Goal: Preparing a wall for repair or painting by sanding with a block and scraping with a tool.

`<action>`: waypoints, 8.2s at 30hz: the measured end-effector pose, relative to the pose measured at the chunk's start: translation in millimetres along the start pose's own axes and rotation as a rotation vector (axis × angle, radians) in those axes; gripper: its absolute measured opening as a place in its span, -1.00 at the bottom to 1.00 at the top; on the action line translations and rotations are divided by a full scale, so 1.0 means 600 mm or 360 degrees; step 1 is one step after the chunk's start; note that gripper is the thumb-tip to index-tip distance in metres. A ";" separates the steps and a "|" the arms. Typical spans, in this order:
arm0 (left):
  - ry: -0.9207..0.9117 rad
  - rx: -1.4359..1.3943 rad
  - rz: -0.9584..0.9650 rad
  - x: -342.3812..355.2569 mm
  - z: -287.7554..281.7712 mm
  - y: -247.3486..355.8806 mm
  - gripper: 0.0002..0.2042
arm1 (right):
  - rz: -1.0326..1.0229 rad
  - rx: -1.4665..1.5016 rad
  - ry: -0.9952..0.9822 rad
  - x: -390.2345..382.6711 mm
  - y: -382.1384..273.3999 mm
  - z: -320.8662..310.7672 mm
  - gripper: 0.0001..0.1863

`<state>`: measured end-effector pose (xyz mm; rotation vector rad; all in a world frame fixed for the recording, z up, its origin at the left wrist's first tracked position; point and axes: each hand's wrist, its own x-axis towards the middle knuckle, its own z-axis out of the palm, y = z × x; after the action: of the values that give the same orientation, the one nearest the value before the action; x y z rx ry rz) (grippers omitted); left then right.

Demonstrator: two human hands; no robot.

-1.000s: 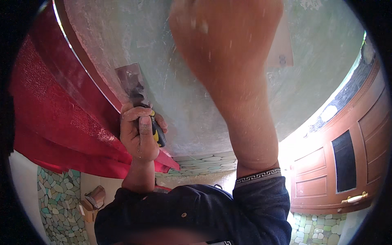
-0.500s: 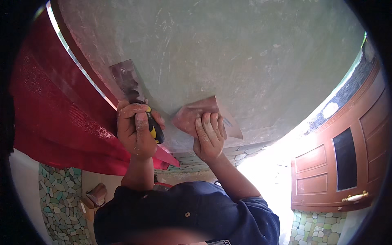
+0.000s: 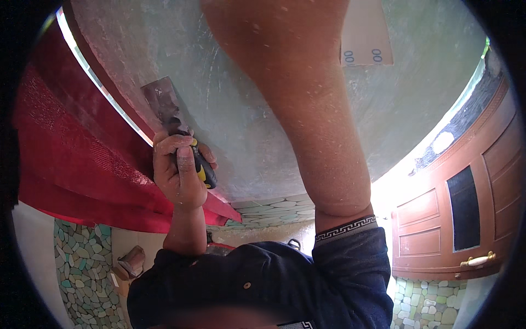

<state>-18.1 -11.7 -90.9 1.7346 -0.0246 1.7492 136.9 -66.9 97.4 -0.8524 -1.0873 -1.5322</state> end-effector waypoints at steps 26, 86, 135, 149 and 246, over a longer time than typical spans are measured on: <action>-0.0012 0.0065 0.0005 -0.007 -0.010 -0.004 -0.89 | 0.0098 0.0308 -0.0348 -0.133 -0.026 -0.034 -0.47; 0.0028 0.0035 -0.0013 -0.016 -0.003 -0.010 -0.87 | 0.0550 0.0240 -0.0979 -0.427 -0.083 -0.241 -0.55; 0.0069 0.0074 -0.0061 -0.014 0.007 -0.010 -0.86 | 0.0494 0.0212 -0.0386 0.025 0.035 -0.051 -0.63; 0.0110 0.0083 -0.0100 -0.015 0.011 -0.008 -0.87 | 0.0866 0.0436 -0.0863 -0.280 -0.045 -0.203 -0.49; 0.0098 0.0040 -0.0021 -0.018 0.011 -0.016 -0.87 | 0.0450 0.0149 -0.0700 -0.044 0.048 -0.117 -0.56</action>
<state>-9.3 -12.0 -103.9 1.6940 0.0359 1.7993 171.8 -125.7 55.3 -1.2561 -1.2753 -1.0759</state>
